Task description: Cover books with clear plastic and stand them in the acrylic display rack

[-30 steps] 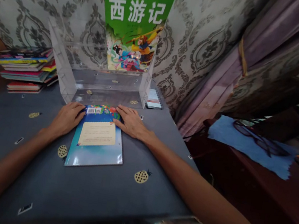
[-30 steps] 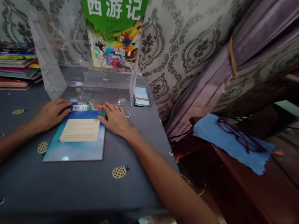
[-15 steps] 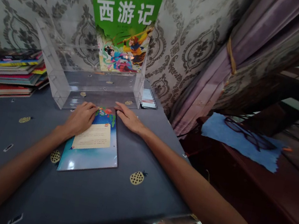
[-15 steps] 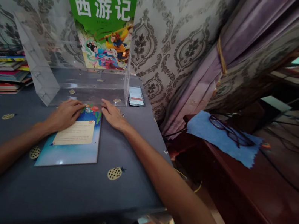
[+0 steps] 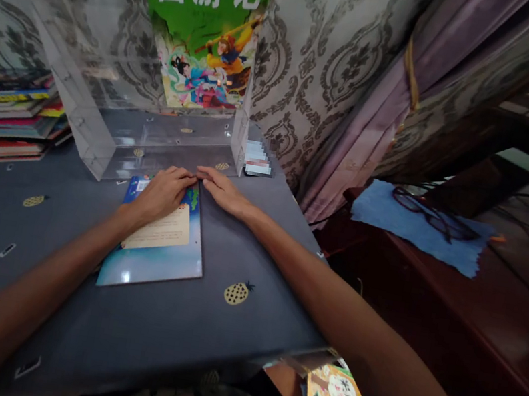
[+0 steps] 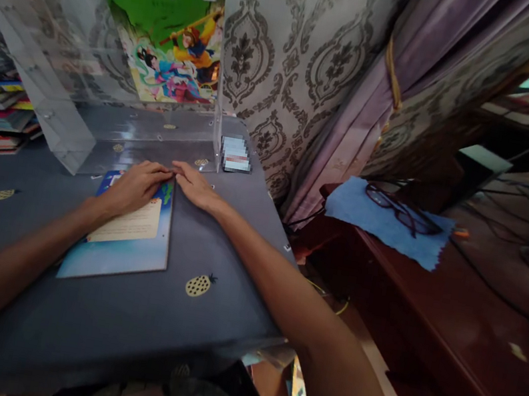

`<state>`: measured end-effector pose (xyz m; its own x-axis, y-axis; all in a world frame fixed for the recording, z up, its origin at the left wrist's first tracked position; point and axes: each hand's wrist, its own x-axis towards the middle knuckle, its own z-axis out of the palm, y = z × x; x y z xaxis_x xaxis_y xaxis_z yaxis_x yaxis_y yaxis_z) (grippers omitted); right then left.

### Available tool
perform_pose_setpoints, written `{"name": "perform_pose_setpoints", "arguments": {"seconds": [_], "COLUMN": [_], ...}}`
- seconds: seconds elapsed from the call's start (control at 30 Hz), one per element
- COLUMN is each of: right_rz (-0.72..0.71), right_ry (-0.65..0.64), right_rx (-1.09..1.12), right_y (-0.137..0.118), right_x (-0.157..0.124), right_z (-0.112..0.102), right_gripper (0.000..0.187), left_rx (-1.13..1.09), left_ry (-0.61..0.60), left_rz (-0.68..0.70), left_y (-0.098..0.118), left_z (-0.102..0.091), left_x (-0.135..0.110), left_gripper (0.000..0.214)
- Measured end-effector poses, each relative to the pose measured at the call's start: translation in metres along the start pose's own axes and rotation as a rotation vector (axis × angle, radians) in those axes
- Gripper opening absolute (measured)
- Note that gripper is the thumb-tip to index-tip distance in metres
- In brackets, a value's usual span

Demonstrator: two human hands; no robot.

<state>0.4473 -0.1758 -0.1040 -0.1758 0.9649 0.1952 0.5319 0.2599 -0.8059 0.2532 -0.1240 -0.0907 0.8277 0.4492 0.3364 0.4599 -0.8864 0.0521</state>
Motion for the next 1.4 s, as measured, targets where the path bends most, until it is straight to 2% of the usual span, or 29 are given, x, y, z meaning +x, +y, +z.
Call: {"name": "perform_pose_setpoints", "arguments": {"seconds": [0.2,0.33,0.5,0.63,0.77,0.87,0.93,1.07,1.2,1.3,1.4], "right_rz": [-0.084,-0.123,-0.122,-0.097,-0.107,-0.15,-0.17,-0.172,-0.169,-0.153,-0.161], "right_ry": [0.009,0.018,0.006,0.007,0.012,0.018,0.017,0.035,0.035,0.019,0.005], "right_rx": [-0.032,-0.084,-0.161,-0.206,-0.252,-0.302,-0.355,-0.466,-0.533,-0.563,-0.559], "right_y": [0.011,0.015,0.007,0.001,0.001,0.002,0.002,-0.003,-0.009,-0.019,-0.034], "right_x": [0.003,0.004,-0.001,-0.005,-0.008,-0.01,-0.011,-0.014,-0.018,-0.021,-0.022], "right_z": [0.005,0.006,0.004,0.004,0.005,0.007,0.01,0.015,0.013,0.011,0.018], "right_gripper": [0.049,0.046,0.043,0.042,0.043,0.042,0.041,0.04,0.041,0.04,0.042], "left_rx": [-0.072,-0.093,-0.132,-0.116,-0.116,-0.164,-0.172,-0.039,0.062,0.094,0.114], "left_ry": [0.027,0.01,-0.001,0.0,-0.007,-0.054,-0.065,-0.035,-0.099,-0.119,-0.077], "left_rz": [0.162,0.224,0.327,0.339,0.352,0.352,0.29,0.016,-0.177,-0.205,-0.19], "left_y": [0.019,0.041,0.073,0.096,0.105,0.097,0.083,0.044,0.014,0.008,0.008], "left_z": [-0.008,-0.017,-0.033,-0.043,-0.048,-0.05,-0.048,-0.036,-0.019,-0.008,-0.002], "left_x": [-0.019,-0.038,-0.064,-0.083,-0.091,-0.087,-0.081,-0.071,-0.067,-0.069,-0.071], "left_gripper": [0.036,0.034,0.032,0.033,0.034,0.033,0.034,0.045,0.06,0.063,0.063]}}
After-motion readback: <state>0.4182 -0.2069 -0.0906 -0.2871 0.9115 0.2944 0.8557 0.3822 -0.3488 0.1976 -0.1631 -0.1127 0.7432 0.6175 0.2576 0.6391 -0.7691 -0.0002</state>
